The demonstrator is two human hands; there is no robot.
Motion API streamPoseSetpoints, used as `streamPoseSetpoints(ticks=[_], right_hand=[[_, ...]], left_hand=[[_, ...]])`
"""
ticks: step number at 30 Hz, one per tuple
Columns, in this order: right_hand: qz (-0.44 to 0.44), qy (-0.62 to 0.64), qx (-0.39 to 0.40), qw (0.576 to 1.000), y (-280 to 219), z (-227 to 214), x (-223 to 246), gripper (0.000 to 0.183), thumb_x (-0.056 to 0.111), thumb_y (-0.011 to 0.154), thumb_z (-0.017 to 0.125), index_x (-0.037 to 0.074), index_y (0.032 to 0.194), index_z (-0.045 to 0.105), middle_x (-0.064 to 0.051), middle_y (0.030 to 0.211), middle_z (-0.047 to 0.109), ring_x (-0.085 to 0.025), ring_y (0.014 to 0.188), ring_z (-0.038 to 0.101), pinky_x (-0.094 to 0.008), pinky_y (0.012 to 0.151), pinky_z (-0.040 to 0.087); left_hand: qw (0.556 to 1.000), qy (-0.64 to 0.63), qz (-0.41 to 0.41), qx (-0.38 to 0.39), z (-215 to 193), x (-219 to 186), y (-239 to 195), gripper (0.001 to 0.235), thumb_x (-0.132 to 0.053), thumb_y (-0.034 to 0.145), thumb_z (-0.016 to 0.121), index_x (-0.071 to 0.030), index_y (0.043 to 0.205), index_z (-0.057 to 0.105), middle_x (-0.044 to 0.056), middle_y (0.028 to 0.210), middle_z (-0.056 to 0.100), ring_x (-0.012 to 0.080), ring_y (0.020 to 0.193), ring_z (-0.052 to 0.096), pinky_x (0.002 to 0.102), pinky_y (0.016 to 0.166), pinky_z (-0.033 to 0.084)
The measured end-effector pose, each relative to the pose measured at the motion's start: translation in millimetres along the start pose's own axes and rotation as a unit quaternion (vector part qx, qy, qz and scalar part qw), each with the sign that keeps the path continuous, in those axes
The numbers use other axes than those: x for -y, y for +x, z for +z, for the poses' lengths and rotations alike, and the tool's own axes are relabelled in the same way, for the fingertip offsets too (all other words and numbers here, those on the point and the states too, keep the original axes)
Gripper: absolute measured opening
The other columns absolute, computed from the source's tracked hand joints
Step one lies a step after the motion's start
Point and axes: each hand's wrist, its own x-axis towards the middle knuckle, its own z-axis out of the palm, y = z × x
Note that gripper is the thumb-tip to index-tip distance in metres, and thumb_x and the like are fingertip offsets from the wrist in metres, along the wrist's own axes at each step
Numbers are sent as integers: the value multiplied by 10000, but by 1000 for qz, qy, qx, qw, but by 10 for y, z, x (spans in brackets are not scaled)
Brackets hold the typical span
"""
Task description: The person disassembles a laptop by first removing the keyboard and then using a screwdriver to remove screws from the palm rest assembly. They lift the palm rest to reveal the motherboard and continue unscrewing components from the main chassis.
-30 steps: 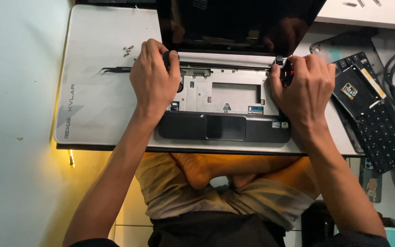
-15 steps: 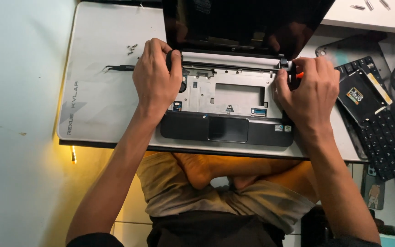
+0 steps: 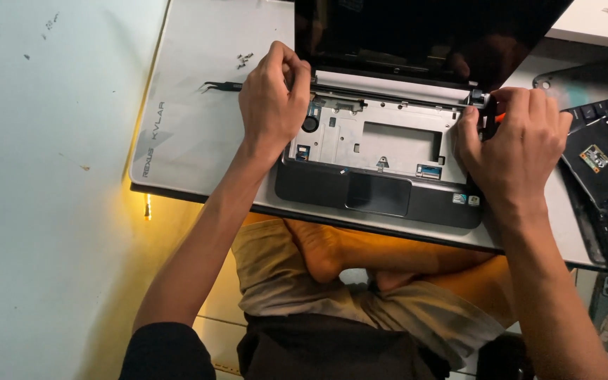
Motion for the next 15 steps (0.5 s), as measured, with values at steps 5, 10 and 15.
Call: streamPoseSetpoints(ticks=[5, 10, 15], right_hand=[[6, 7, 3, 1000, -65, 7, -46, 329, 396, 1271, 867, 75, 1323, 814, -120, 1195, 725, -344, 1100, 654, -476, 945, 479], [-16, 16, -3, 1000, -84, -41, -49, 299, 322, 1277, 906, 54, 1407, 880, -137, 1263, 719, -366, 1185, 668, -490, 983, 486], [109, 151, 88, 979, 67, -639, 208, 403, 359, 1444, 637, -1, 1604, 721, -287, 1436, 684, -443, 1280, 668, -554, 967, 479]], left_hand=[[995, -86, 6, 54, -341, 41, 141, 277, -207, 1129, 589, -141, 955, 795, -62, 702, 672, 87, 639, 577, 326, 635, 458], [987, -89, -38, 127, -657, -83, 223, 246, -329, 1118, 611, -146, 1003, 728, 13, 817, 907, 67, 524, 536, 315, 590, 483], [981, -79, 40, 176, -878, -119, 126, 233, -286, 1161, 616, -116, 1059, 739, 36, 938, 860, 119, 687, 614, 333, 670, 518]])
